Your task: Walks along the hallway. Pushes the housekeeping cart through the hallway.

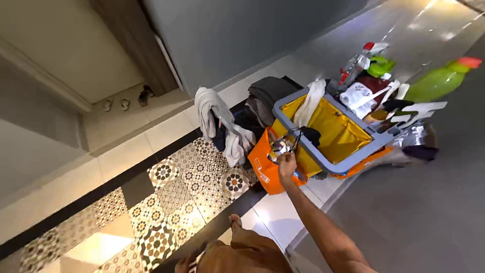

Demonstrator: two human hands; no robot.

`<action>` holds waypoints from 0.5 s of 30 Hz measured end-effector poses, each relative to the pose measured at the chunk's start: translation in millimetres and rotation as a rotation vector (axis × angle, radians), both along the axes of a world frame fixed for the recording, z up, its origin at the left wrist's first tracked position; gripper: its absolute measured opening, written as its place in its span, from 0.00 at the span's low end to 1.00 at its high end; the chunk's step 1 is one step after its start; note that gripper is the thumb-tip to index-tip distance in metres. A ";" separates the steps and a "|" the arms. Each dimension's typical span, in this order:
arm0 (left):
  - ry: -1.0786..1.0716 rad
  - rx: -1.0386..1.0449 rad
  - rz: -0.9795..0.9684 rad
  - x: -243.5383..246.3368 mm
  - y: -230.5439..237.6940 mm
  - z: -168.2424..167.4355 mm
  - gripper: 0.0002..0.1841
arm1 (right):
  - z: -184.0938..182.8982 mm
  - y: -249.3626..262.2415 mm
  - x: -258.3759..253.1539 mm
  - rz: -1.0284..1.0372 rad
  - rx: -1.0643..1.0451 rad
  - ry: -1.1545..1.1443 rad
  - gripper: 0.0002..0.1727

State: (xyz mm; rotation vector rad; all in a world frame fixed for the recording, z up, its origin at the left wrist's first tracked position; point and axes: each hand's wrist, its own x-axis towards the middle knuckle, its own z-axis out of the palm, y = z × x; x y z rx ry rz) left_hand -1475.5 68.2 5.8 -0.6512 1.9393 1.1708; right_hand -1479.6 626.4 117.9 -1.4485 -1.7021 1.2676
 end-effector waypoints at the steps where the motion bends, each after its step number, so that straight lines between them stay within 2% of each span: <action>1: 0.035 0.033 -0.011 -33.4 29.3 1.7 0.22 | 11.6 12.1 -12.1 -0.108 -0.105 0.116 0.22; 5: 0.103 0.219 -0.045 -188.1 151.8 32.0 0.22 | 37.9 50.8 -47.3 -0.468 -0.464 0.468 0.37; 7: 0.145 0.283 -0.099 -263.1 219.0 50.8 0.21 | 36.8 66.6 -51.6 -0.568 -0.502 0.539 0.42; 10: 0.245 0.395 -0.286 -370.2 317.6 79.0 0.19 | 40.0 84.7 -66.2 -0.745 -0.444 0.553 0.40; 11: 0.285 0.426 -0.343 -401.3 349.8 88.1 0.21 | 41.2 89.3 -72.9 -0.793 -0.422 0.539 0.40; 13: 0.328 0.459 -0.414 -451.8 412.3 101.7 0.31 | 42.8 96.2 -85.4 -0.855 -0.399 0.506 0.39; 15: 0.310 0.479 -0.404 -486.6 472.4 102.7 0.39 | 54.2 103.9 -102.9 -0.858 -0.397 0.418 0.39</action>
